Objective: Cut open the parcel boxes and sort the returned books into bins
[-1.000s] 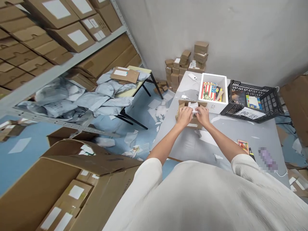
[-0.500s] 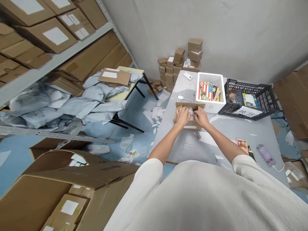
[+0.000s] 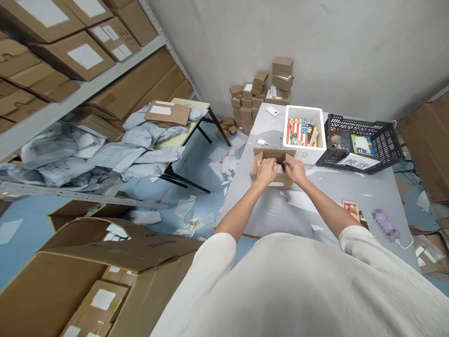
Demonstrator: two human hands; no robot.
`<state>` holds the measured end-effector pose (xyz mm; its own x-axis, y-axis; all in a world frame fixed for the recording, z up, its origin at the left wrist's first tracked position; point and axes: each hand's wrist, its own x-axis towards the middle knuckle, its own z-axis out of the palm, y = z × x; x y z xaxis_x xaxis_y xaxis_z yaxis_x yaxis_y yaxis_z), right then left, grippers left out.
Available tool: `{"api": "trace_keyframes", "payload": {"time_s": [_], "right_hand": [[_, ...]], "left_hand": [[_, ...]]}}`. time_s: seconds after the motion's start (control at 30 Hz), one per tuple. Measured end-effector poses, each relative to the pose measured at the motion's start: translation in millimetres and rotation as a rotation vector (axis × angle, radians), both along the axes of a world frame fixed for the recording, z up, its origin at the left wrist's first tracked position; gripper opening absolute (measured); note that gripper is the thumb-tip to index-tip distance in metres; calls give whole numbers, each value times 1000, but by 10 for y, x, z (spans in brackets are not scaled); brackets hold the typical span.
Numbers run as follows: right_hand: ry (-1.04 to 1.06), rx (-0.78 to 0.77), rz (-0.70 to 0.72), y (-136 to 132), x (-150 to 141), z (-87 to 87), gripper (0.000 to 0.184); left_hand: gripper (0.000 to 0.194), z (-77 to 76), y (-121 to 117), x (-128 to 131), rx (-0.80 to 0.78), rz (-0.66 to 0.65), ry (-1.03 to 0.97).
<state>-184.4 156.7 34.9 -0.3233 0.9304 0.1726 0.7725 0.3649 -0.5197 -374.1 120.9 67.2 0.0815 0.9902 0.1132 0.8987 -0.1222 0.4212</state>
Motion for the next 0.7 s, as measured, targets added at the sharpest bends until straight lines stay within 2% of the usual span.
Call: {"api": "trace_keyframes", "payload": {"time_s": [0.17, 0.33, 0.5, 0.7], "right_hand": [[8, 34, -48, -139, 296, 30, 39], [52, 85, -95, -321, 865, -80, 35], [25, 29, -172, -574, 1641, -297, 33], [-18, -113, -261, -973, 2659, -645, 38]], "left_hand": [[32, 93, -97, 294, 40, -73, -14], [30, 75, -226, 758, 44, -160, -32], [29, -69, -373, 1444, 0, -254, -41], [33, -360, -584, 2361, -120, -347, -25]]}}
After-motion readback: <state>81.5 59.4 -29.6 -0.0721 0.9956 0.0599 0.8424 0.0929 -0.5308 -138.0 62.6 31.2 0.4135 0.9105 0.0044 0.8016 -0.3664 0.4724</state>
